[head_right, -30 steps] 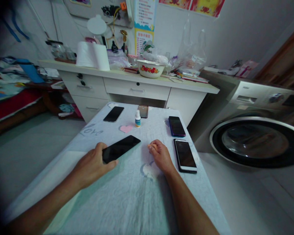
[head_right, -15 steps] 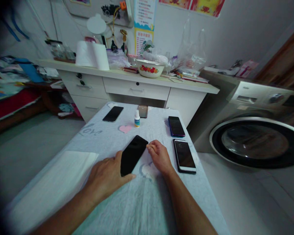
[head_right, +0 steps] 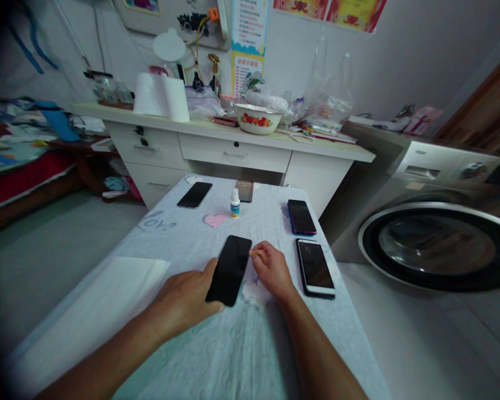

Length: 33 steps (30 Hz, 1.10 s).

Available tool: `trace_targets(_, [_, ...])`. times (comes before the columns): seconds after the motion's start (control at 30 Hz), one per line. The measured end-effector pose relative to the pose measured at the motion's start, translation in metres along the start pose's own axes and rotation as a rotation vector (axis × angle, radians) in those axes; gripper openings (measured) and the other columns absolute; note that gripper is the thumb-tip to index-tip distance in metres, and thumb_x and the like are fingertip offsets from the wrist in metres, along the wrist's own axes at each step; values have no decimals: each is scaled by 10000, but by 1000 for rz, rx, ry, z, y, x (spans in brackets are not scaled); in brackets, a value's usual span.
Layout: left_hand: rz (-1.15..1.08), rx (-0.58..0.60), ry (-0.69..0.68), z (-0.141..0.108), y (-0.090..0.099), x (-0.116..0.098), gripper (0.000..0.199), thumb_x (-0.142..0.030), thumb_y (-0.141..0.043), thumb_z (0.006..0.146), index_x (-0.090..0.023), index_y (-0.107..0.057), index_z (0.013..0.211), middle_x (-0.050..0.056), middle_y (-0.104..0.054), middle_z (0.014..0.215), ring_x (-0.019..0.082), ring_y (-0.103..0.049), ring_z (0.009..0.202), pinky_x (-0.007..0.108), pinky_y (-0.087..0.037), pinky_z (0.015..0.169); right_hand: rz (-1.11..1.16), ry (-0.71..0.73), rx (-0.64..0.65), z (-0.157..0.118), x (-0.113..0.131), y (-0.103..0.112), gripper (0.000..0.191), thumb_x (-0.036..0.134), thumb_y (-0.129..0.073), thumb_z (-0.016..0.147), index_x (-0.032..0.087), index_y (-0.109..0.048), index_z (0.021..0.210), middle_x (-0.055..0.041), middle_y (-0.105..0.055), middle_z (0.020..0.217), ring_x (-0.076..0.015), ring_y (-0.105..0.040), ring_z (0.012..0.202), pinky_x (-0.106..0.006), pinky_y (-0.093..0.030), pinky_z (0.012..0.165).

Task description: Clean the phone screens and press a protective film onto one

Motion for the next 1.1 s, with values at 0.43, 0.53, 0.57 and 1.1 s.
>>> trace_targets(0.43, [1, 13, -48, 11, 9, -8, 851, -441, -641, 725, -149, -330, 1462, 155, -730, 1085, 348, -683, 1020, 416, -522, 820, -13, 52, 15, -1, -3, -6, 208, 379, -552, 901, 193, -643, 890, -34, -661, 823, -175, -613, 785, -265, -466, 699])
trace_targets(0.53, [13, -40, -64, 25, 31, -5, 593, -421, -566, 813, -179, -465, 1345, 142, -724, 1095, 335, -676, 1033, 423, -517, 838, -29, 81, -8, 0, 0, -6, 180, 355, -568, 891, 196, -653, 895, -50, -679, 889, -190, -634, 855, -294, -480, 780])
trace_targets(0.57, [15, -93, -60, 33, 40, -4, 528, -408, -534, 845, -178, -492, 1318, 147, -713, 1123, 330, -664, 1063, 425, -509, 864, -34, 84, -11, 0, 2, -7, 172, 350, -569, 891, 199, -650, 902, -48, -681, 892, -189, -636, 856, -297, -479, 786])
trace_targets(1.1, [-292, -505, -20, 139, 35, 17, 241, -240, -481, 890, -183, -703, 966, 74, -700, 1032, 184, -635, 984, 276, -468, 877, -320, 196, 33, 3, 13, -13, 169, 177, -518, 918, 191, -686, 935, -46, -593, 885, -165, -604, 836, -282, -460, 757])
Point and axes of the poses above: each hand's wrist, its own z-axis towards the middle knuckle, its own y-axis out of the back of the hand, x = y × z, the point moved 8 cm from there along z, towards the middle knuckle
